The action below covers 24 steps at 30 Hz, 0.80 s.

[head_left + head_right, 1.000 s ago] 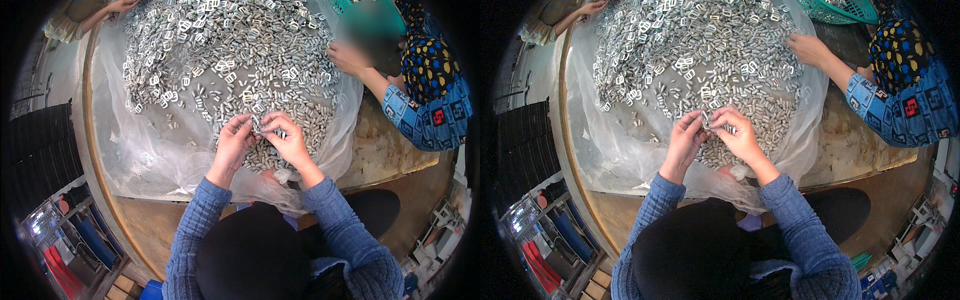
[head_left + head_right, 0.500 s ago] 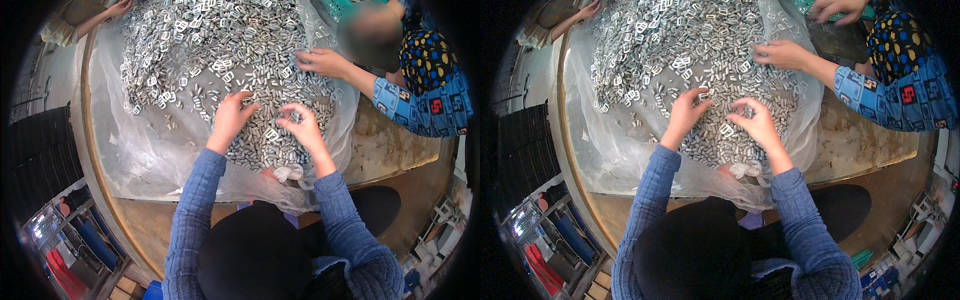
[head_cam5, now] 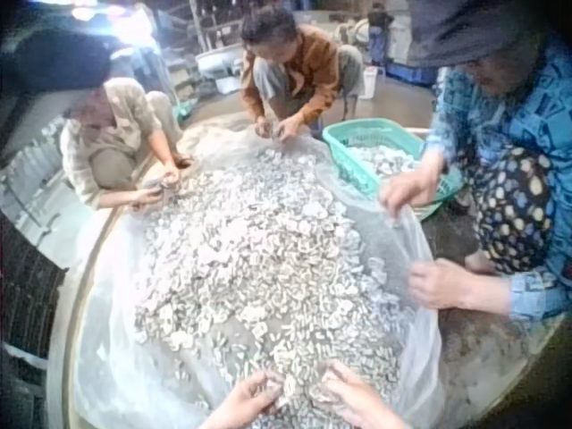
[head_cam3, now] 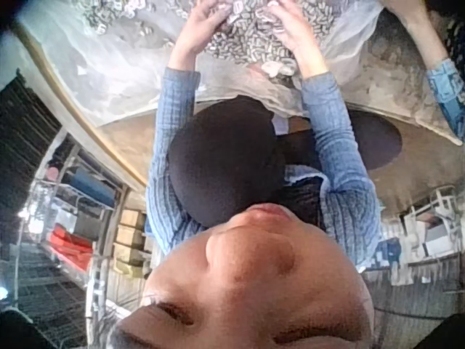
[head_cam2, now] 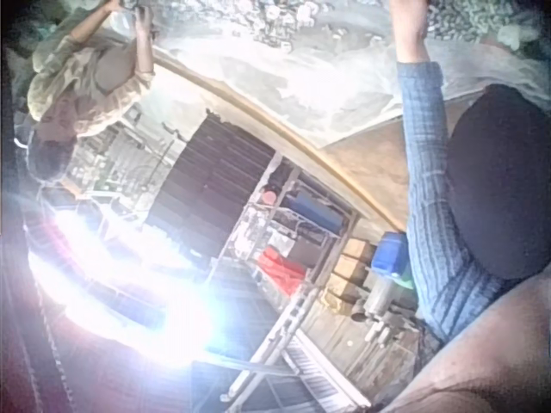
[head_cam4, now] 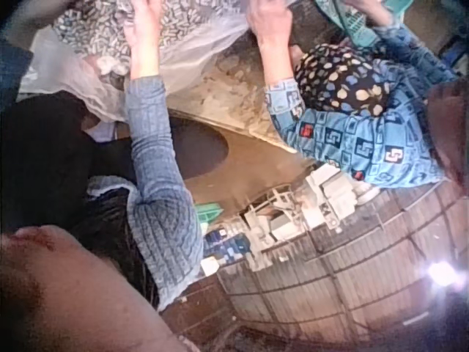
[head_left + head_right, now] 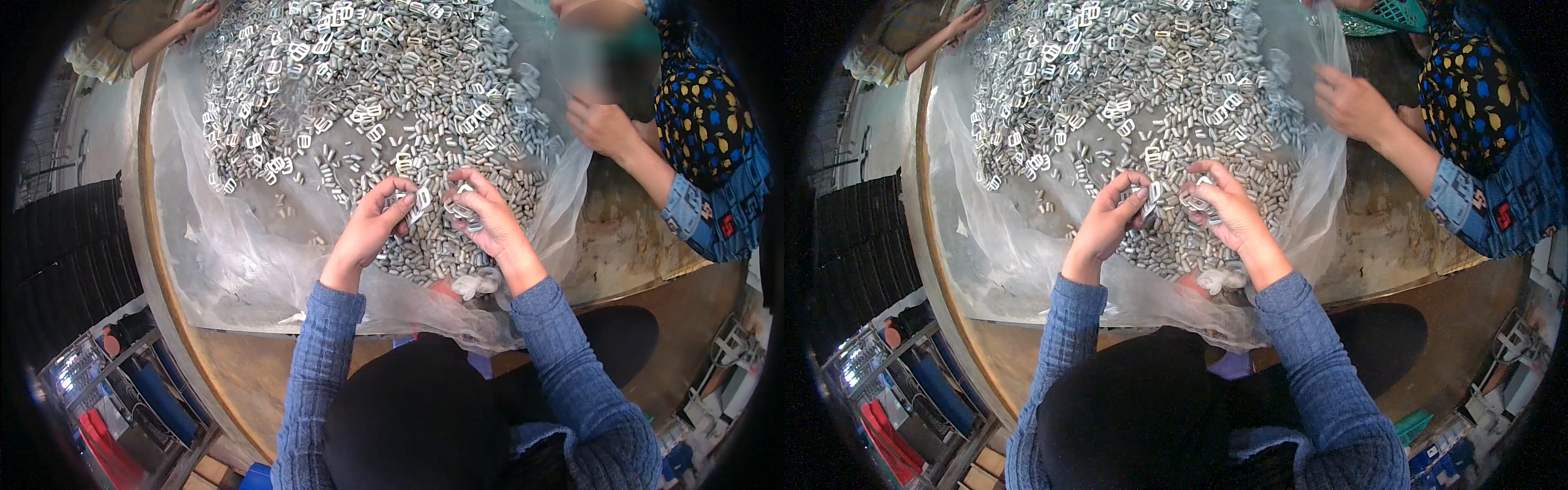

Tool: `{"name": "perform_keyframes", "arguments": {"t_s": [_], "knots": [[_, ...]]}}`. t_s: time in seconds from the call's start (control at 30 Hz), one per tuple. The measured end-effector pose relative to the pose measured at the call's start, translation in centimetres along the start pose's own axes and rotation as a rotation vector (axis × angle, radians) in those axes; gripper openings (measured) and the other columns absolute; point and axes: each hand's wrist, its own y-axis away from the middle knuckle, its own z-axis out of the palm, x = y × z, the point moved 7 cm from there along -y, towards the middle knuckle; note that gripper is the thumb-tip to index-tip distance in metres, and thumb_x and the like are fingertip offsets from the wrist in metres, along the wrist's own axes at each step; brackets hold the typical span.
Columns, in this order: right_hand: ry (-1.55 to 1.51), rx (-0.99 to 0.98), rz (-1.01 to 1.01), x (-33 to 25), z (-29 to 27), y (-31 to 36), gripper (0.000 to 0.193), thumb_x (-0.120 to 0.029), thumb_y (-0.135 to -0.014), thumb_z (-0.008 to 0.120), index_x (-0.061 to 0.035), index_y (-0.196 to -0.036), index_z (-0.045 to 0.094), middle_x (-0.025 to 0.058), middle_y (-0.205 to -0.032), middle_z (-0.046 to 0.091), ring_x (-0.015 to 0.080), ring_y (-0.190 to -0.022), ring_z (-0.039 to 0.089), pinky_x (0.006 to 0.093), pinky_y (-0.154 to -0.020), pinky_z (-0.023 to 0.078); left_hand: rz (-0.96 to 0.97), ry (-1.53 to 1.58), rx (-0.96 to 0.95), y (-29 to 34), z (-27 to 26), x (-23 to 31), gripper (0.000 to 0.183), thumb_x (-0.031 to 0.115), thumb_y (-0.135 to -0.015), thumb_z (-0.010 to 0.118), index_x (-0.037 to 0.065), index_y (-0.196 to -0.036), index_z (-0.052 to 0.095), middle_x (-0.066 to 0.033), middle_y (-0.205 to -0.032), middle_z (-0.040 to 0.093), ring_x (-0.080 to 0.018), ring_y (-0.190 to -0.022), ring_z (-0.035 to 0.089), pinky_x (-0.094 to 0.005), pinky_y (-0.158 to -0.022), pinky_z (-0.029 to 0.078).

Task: The person picks up small metal components from a pile on a table and places them into a small basket, handling them one at a time or in small groups.

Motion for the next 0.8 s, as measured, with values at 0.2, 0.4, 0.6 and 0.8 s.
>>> {"name": "perform_keyframes", "arguments": {"t_s": [0.2,0.4,0.6,0.8], "knots": [[0.077,-0.144,0.092,1.5,0.1,-0.1,0.022,-0.019,-0.084,0.063,-0.0078,-0.102,0.059,0.0009,-0.086,0.06,0.008,-0.077,0.055,0.0237,-0.056,0.046,0.229,-0.488,0.026,0.4,1.4,2.3,0.01,0.005,-0.083,0.061,0.004,-0.093,0.062,0.003,-0.074,0.055,-0.0045,-0.07,0.051,-0.02,-0.063,0.042],[0.525,0.025,-0.196,-1.0,0.0,0.3,0.011,-0.014,-0.08,0.066,-0.0061,-0.087,0.063,-0.0011,-0.084,0.061,0.0071,-0.072,0.055,0.0226,-0.055,0.045,0.285,-0.347,0.17,1.2,1.0,2.3,0.033,0.004,-0.077,0.067,0.004,-0.107,0.054,-0.0009,-0.078,0.06,-0.0075,-0.075,0.054,-0.0219,-0.07,0.044],[0.844,0.187,-0.692,-3.1,2.2,2.7,0.012,-0.003,-0.075,0.065,-0.0002,-0.087,0.062,0.0051,-0.083,0.065,0.011,-0.079,0.061,0.026,-0.07,0.049,0.352,-0.725,0.214,2.1,2.2,2.9,0.035,0.002,-0.074,0.068,0.005,-0.105,0.053,-0.0033,-0.076,0.061,-0.0115,-0.071,0.058,-0.0254,-0.066,0.046],[0.821,0.099,-0.663,-2.7,2.4,2.9,0.009,-0.002,-0.077,0.064,-0.001,-0.086,0.063,0.0042,-0.082,0.065,0.0103,-0.081,0.06,0.0256,-0.074,0.047,0.213,-0.805,0.002,1.4,2.4,4.1,0.039,0.006,-0.069,0.074,0.005,-0.102,0.054,-0.003,-0.079,0.061,-0.0128,-0.071,0.059,-0.027,-0.066,0.047]]}}
